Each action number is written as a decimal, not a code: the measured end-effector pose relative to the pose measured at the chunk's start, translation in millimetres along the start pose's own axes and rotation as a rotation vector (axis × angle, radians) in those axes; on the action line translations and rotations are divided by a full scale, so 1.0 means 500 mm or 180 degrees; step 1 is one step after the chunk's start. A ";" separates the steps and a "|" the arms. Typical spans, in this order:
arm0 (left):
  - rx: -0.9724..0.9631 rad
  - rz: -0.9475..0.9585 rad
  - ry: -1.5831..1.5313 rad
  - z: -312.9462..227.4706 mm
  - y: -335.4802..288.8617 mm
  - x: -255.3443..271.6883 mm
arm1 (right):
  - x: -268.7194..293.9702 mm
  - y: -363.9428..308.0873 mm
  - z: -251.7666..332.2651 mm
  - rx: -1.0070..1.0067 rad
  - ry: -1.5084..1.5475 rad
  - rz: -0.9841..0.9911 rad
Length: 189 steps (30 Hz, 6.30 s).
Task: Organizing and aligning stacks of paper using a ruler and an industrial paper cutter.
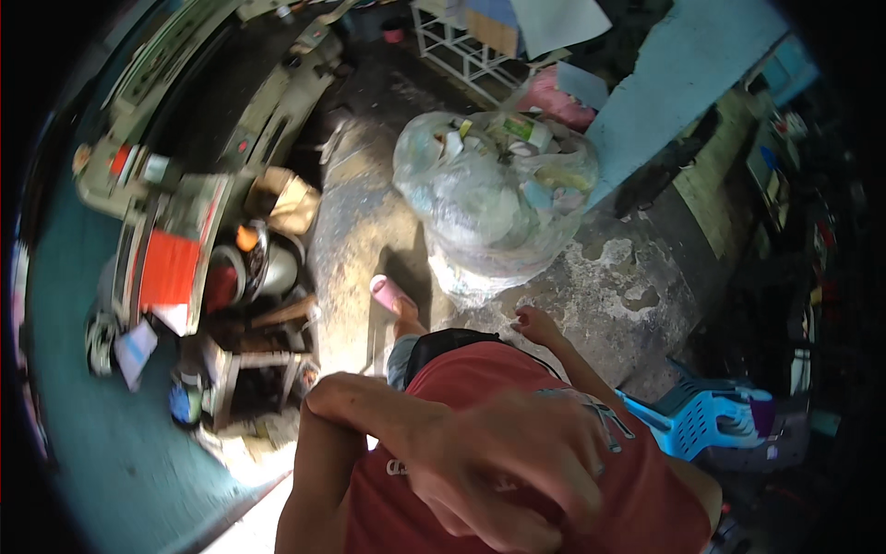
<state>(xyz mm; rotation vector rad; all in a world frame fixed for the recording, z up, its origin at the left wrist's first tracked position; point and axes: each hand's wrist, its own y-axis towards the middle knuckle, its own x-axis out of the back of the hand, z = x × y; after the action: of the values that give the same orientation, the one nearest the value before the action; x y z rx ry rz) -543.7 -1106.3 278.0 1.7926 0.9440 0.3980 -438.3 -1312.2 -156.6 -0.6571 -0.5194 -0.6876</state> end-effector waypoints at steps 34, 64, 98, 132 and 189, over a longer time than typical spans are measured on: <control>0.4728 -0.2682 0.2310 -0.237 -0.402 1.533 | 0.757 1.657 0.609 0.0235 0.4497 -0.2640; 0.1227 0.2382 0.3345 -0.021 -0.029 1.489 | 0.166 0.862 0.917 -0.0525 -0.1017 -0.3313; 0.1547 0.4854 -0.0695 0.402 -0.291 -0.238 | -0.237 -0.659 0.582 -0.3581 0.0453 -0.6356; 0.2310 0.4331 -0.2558 0.335 -0.395 -2.029 | -0.544 -2.325 0.440 -0.4926 0.0058 -0.7336; 0.5024 0.3562 -0.2553 0.021 -0.715 -2.026 | -0.934 -2.663 0.120 -0.2999 0.2620 -0.8728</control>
<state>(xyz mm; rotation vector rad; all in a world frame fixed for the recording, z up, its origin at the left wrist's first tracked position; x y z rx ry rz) -1330.5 -1818.3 111.9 3.3526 -0.7483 -0.6510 -1713.8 -1866.8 89.2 0.1013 0.1378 -3.6898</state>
